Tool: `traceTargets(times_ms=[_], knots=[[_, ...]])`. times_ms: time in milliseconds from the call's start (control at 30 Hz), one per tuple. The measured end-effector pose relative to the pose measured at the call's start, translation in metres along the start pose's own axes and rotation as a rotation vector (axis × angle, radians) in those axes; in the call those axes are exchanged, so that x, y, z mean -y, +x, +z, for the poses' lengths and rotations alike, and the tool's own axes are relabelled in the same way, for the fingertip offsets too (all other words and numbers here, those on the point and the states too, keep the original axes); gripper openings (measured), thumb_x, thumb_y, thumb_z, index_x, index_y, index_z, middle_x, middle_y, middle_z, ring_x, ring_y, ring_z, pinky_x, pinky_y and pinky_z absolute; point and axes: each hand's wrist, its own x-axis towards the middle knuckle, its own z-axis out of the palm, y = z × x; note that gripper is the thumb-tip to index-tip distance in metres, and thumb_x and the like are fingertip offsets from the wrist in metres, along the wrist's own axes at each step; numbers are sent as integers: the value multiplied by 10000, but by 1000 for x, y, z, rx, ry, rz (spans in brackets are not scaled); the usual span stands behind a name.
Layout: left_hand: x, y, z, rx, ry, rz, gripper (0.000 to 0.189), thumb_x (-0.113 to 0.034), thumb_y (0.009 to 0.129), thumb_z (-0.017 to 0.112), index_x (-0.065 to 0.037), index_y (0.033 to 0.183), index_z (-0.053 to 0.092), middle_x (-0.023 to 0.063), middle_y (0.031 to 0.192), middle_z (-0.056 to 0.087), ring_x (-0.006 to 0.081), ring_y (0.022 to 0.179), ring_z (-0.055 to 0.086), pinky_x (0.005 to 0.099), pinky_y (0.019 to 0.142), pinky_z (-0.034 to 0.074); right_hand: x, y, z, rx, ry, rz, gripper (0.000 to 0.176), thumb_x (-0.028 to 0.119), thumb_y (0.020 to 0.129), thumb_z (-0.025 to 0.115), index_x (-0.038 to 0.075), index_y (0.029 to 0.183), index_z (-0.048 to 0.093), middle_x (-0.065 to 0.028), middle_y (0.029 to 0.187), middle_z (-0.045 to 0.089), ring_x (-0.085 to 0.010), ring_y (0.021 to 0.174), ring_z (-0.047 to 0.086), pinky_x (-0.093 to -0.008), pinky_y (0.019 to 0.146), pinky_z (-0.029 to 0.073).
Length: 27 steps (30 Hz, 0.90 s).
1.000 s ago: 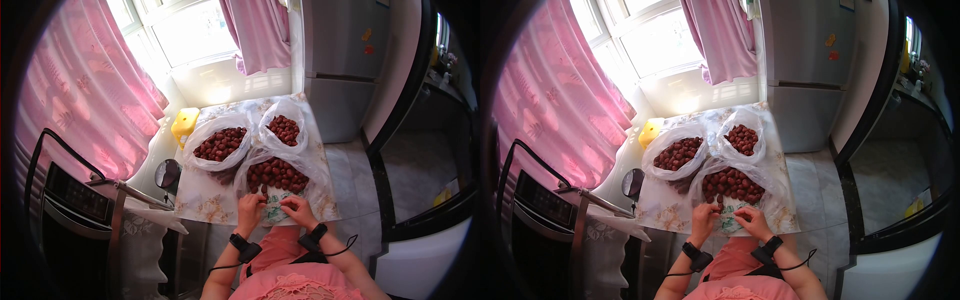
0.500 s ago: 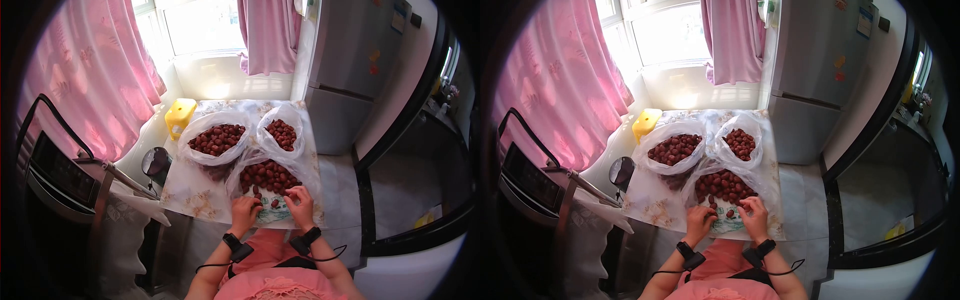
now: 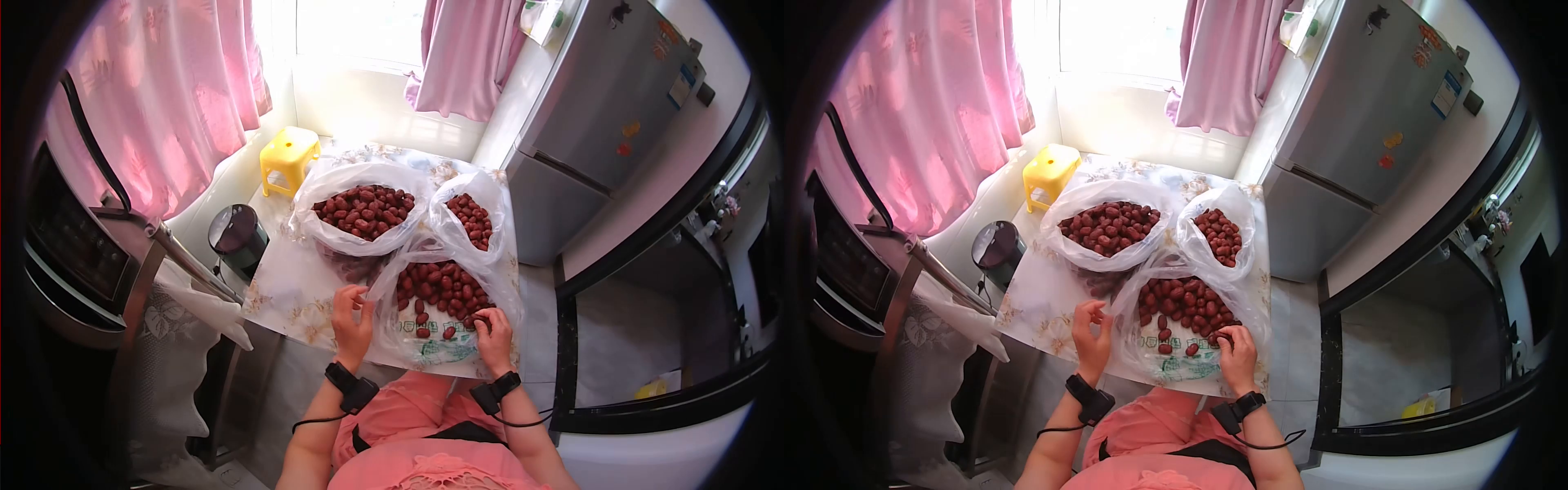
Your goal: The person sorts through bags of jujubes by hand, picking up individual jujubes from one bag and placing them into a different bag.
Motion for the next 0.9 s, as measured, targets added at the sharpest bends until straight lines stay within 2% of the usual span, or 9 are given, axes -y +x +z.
traceTargets(times_ms=[200, 267, 400, 467, 600, 800, 900], knots=[[17, -2, -8, -31, -20, -107, 213, -9, 873, 681, -19, 1078, 621, 101, 1040, 607, 198, 760, 572, 315, 689, 481, 14, -2, -1, 0, -7, 62, 124, 52, 889, 669, 24, 1010, 659, -119, 987, 649, -300, 922, 649, -377, 814, 511], [21, 0, -10, -40, 4, -112, 196, -7, 874, 671, -14, 1063, 622, 95, 988, 599, 190, 734, 558, 319, 678, 470, 19, -1, -2, -32, 8, 73, 133, 102, 941, 645, 25, 1046, 668, -111, 1004, 672, -263, 925, 660, -356, 817, 512], [21, 2, -12, -33, -22, -154, 174, 3, 866, 667, -11, 1035, 627, 89, 938, 587, 190, 710, 548, 325, 666, 460, 23, -4, 1, -80, 94, 151, 168, 162, 976, 630, 28, 1069, 674, -110, 997, 699, -234, 912, 674, -340, 815, 514], [20, 2, -12, -33, -9, -155, 149, 24, 857, 652, -8, 1001, 634, 88, 926, 591, 193, 696, 549, 327, 655, 458, 19, -5, 2, -56, 85, 199, 178, 192, 984, 633, 29, 1042, 676, -103, 941, 717, -221, 862, 686, -337, 786, 521], [22, 2, -11, -31, -9, -181, 141, 41, 848, 639, -4, 981, 636, 92, 927, 594, 198, 690, 554, 324, 646, 457, 17, -3, 2, -16, 47, 241, 176, 197, 976, 653, 26, 1015, 676, -85, 896, 720, -211, 818, 690, -329, 755, 526], [23, 1, -11, -26, 3, -159, 136, 51, 839, 634, -1, 964, 641, 92, 911, 597, 191, 680, 558, 315, 625, 453, 23, -5, 2, -6, 92, 162, 158, 161, 934, 711, 24, 1003, 674, -72, 883, 720, -177, 801, 683, -309, 747, 528], [25, 2, -11, -31, -9, -186, 129, 53, 837, 631, -5, 952, 646, 88, 893, 599, 185, 674, 559, 311, 615, 451, 22, -10, 4, -41, 250, 220, 176, 104, 882, 755, 29, 1017, 672, -51, 875, 716, -142, 802, 675, -293, 755, 532]])
